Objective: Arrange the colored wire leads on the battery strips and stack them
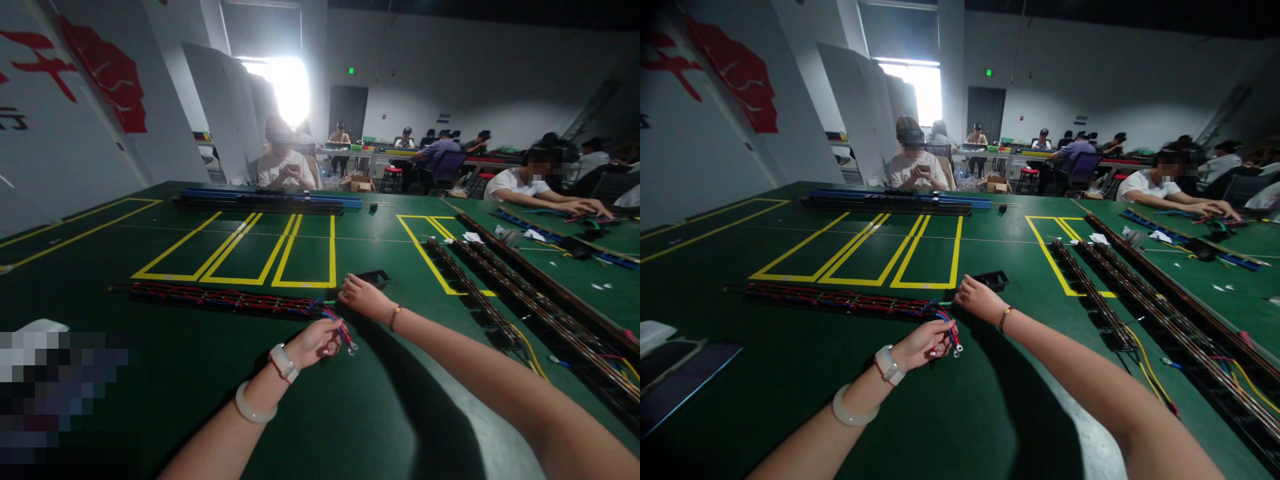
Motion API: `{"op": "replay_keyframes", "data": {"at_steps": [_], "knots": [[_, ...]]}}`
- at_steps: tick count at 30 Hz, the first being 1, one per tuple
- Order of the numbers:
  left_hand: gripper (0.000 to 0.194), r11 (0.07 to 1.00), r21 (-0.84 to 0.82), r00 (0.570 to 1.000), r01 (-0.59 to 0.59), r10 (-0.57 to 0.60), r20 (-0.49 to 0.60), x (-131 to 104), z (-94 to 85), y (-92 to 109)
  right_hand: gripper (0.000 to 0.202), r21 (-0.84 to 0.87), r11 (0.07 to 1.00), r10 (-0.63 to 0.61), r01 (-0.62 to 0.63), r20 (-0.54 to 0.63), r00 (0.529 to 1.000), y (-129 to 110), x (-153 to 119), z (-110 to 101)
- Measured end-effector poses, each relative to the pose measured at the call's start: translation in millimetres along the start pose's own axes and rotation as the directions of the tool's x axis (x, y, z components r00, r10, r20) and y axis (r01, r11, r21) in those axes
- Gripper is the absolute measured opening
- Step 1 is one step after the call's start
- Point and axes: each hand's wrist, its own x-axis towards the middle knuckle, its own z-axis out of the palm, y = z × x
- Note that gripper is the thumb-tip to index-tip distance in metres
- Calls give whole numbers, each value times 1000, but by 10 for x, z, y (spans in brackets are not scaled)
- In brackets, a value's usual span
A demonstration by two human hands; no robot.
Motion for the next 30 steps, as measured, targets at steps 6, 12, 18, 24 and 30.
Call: {"op": "replay_keyframes", "data": {"at_steps": [6, 12, 18, 24, 30], "knots": [[17, 999, -26, 999, -44, 43, -5, -8, 29, -13, 21, 124, 977, 175, -171, -22, 984, -203, -276, -261], [16, 997, -61, 998, -53, 51, -43, 7, 18, -44, 30, 299, 954, 0, 33, -109, 994, -340, -426, -317], [22, 992, -115, 996, -51, 42, -77, 0, 7, -60, 27, 471, 880, 137, -62, -128, 982, -278, -311, -247], [19, 996, -3, 992, -92, 91, -88, 21, -20, -97, 36, 344, 881, 331, -325, 42, 943, -289, 233, -535], [10, 989, -105, 977, -107, 85, -193, -48, 2, -98, 22, 178, 941, 261, -288, 164, 951, -663, 885, -653]]}}
